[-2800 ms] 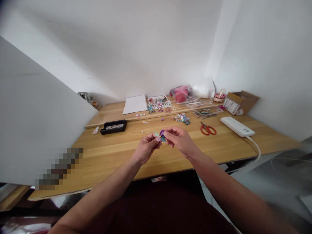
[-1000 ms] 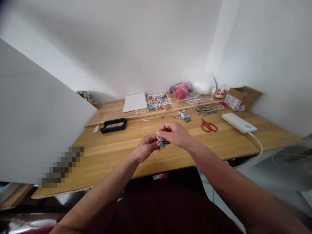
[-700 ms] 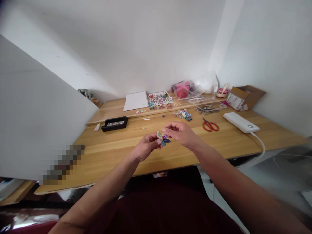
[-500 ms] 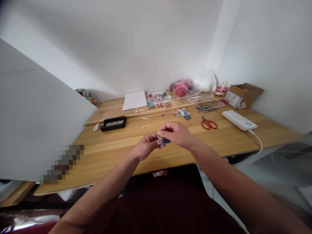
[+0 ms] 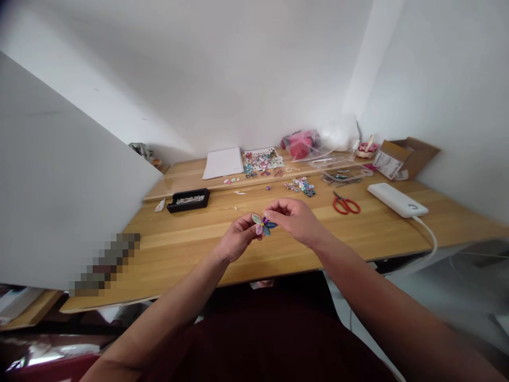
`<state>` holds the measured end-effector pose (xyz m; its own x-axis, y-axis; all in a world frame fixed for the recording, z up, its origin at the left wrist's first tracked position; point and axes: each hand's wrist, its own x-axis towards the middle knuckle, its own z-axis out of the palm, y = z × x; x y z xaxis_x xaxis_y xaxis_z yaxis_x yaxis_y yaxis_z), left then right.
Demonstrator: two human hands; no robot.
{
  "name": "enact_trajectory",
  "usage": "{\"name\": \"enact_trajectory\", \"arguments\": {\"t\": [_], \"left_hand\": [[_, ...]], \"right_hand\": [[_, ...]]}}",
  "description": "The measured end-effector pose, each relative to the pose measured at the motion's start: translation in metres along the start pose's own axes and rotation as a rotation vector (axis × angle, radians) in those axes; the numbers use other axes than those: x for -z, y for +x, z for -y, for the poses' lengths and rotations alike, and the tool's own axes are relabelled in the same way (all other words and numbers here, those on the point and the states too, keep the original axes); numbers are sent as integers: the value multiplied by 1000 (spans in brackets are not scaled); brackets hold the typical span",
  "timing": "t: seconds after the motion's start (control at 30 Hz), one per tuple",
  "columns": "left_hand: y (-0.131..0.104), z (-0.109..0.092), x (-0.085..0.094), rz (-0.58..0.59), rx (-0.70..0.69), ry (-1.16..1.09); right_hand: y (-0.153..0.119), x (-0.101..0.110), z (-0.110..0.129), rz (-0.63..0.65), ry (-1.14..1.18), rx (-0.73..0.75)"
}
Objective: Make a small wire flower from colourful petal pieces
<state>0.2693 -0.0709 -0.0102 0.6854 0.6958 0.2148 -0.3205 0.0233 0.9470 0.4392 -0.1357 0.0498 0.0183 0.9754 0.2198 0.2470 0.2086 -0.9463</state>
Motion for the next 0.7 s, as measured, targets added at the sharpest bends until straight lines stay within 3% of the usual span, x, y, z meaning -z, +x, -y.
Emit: {"name": "enact_trajectory", "arguments": {"t": [0.1, 0.23, 0.3, 0.43, 0.7], "left_hand": [[0, 3, 1, -31, 0, -36], [0, 4, 0, -83, -23, -80], [1, 4, -3, -104, -36, -105], [1, 6, -6, -152, -25, -118], [0, 6, -7, -184, -32, -171]], "right_hand": [[-4, -2, 1, -119, -187, 130], [-13, -7, 7, -169, -570, 582], [-15, -11, 7, -182, -682, 727], [-14, -19, 4, -236, -809, 811], [-10, -29, -2, -304, -842, 823]]}}
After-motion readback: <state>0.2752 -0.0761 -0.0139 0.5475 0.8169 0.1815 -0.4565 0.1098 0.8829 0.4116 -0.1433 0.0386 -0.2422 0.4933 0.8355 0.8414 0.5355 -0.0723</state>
